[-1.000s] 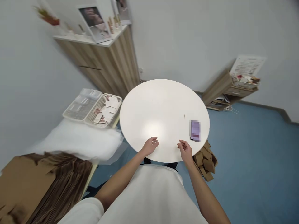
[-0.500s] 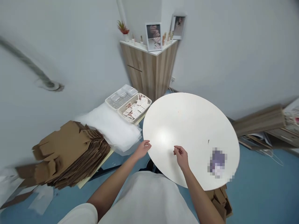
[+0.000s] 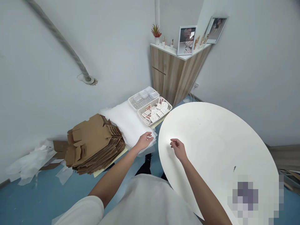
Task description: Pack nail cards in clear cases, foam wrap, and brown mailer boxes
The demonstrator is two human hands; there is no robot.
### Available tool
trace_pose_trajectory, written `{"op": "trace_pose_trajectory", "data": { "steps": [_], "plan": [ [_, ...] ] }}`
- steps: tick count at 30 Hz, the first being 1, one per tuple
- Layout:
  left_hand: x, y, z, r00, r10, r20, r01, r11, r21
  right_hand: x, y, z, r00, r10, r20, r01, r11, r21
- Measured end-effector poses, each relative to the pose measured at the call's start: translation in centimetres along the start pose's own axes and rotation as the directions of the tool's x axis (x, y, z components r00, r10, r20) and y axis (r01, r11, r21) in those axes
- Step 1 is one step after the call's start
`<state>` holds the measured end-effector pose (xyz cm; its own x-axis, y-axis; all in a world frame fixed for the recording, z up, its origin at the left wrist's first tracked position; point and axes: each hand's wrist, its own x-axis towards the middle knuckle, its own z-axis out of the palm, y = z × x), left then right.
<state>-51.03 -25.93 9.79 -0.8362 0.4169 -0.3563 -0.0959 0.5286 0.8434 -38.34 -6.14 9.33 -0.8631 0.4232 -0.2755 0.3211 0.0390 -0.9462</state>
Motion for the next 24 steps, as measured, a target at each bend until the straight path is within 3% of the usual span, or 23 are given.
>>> {"op": "trace_pose_trajectory", "data": {
  "steps": [7,12,20,24],
  "plan": [
    [8.1,0.6,-4.2,1.0,-0.011,0.014,0.009,0.994,0.105,5.9,-1.6,5.2,1.0,0.005,0.011,-0.003,0.992,-0.128],
    [13.3,0.2,-5.4,0.993,-0.079,0.087,0.068,0.991,0.115,10.4,-2.8,8.4,0.999,-0.011,-0.032,0.0,0.942,-0.335],
    [17.3,-0.8,-4.8,0.96,-0.012,0.279,0.037,0.996,-0.087,14.5,-3.2,10.9,0.999,-0.04,-0.034,0.017,0.861,-0.508],
    [18.4,-1.4,-5.4,0.969,-0.057,0.242,0.078,0.994,-0.08,16.1,-3.5,11.7,0.999,-0.036,-0.002,0.029,0.844,-0.536]
  ]
}}
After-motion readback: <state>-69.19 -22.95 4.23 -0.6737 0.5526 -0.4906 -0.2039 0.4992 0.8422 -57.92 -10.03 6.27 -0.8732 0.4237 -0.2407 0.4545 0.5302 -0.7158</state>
